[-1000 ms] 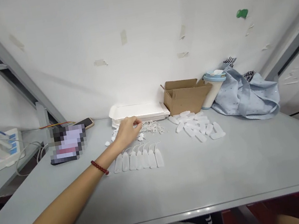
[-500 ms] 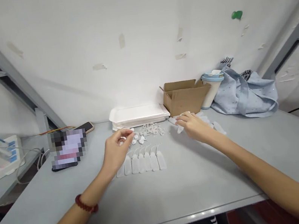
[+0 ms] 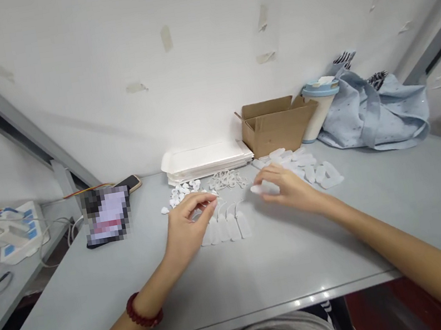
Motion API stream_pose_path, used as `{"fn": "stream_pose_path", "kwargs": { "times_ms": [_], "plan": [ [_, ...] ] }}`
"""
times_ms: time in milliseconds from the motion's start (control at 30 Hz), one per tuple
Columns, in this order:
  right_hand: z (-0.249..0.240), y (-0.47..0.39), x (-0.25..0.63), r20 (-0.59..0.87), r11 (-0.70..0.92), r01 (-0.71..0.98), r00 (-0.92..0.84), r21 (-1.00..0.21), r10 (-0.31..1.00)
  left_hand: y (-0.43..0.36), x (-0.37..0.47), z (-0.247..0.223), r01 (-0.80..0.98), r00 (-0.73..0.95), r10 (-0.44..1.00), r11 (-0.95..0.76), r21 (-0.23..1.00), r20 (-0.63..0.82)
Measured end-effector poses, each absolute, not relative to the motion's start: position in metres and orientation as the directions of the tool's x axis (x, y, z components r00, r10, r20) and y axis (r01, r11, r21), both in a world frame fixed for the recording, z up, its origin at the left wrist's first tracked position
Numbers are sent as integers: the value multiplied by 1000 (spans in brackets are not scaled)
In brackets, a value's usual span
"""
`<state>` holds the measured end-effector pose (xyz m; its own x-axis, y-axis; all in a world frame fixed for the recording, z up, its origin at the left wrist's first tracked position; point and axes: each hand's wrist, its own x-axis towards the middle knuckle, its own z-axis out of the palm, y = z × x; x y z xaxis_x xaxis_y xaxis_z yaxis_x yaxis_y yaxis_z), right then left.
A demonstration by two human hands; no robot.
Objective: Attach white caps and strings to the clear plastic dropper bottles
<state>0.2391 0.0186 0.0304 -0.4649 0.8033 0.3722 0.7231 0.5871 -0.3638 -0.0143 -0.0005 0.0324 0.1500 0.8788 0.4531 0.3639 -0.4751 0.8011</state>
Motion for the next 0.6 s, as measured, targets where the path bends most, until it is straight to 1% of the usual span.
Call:
{"fn": "stream_pose_path", "kwargs": {
  "times_ms": [33, 67, 100, 167, 300, 467, 600],
  "plan": [
    [35, 9, 231, 332, 583, 630, -480, -514, 812, -2, -12, 33, 371, 160, 868, -494, 786, 470],
    [39, 0, 223, 280, 568, 527, -529, -632, 801, -3, -10, 33, 378, 169, 857, -513, 771, 487],
    [41, -8, 216, 245, 543, 448, -565, -710, 788, -5, -8, 33, 381, 181, 845, -532, 756, 503],
    [43, -20, 205, 223, 482, 362, -566, -798, 794, -9, -2, 33, 370, 213, 819, -572, 732, 533],
    [43, -25, 199, 166, 369, 307, -527, -877, 833, -19, 7, 35, 334, 256, 781, -624, 706, 570],
    [42, -21, 202, 138, 309, 247, -532, -918, 835, -24, 8, 35, 344, 283, 727, -686, 641, 626],
    [36, -21, 201, 121, 233, 173, -493, -957, 862, -20, 7, 30, 333, 346, 684, -730, 598, 642]
  ]
}}
